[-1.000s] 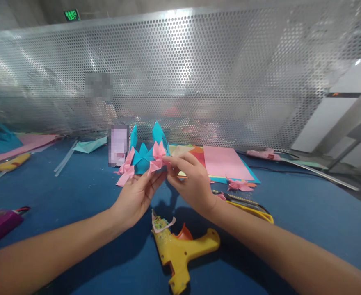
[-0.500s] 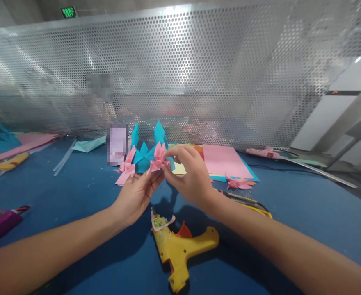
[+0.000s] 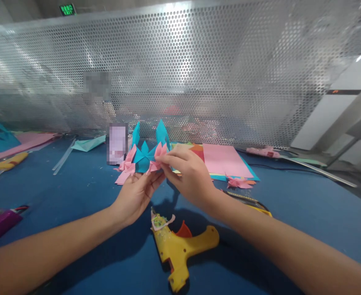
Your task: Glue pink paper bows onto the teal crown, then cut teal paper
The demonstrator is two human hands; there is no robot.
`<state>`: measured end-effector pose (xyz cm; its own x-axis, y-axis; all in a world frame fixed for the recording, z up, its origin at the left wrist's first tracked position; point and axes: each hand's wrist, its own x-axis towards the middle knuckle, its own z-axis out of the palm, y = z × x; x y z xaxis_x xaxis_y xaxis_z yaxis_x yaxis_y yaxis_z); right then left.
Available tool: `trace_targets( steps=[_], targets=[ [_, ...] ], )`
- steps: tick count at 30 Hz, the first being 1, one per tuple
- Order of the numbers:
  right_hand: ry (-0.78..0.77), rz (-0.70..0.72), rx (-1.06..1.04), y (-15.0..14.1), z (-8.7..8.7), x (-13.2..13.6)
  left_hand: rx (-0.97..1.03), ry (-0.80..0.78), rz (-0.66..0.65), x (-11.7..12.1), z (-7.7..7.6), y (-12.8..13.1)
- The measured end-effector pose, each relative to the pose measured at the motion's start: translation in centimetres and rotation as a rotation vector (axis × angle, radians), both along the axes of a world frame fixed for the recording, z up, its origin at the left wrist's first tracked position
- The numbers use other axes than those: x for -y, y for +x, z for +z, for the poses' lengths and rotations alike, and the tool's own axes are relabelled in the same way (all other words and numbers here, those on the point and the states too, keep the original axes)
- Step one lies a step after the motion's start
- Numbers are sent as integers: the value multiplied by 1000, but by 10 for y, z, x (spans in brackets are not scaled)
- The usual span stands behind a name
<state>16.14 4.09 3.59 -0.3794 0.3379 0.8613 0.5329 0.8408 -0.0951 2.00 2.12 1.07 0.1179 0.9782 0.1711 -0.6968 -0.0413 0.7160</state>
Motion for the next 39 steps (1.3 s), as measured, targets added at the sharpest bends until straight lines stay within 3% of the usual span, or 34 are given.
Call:
trace_targets(
  steps=[14, 39],
  targets=[
    [33, -20, 43, 0, 2, 0, -68, 51, -27, 2, -1, -2],
    [105, -64, 153, -1, 0, 3, -6, -112, 27, 4, 4, 1]
  ],
)
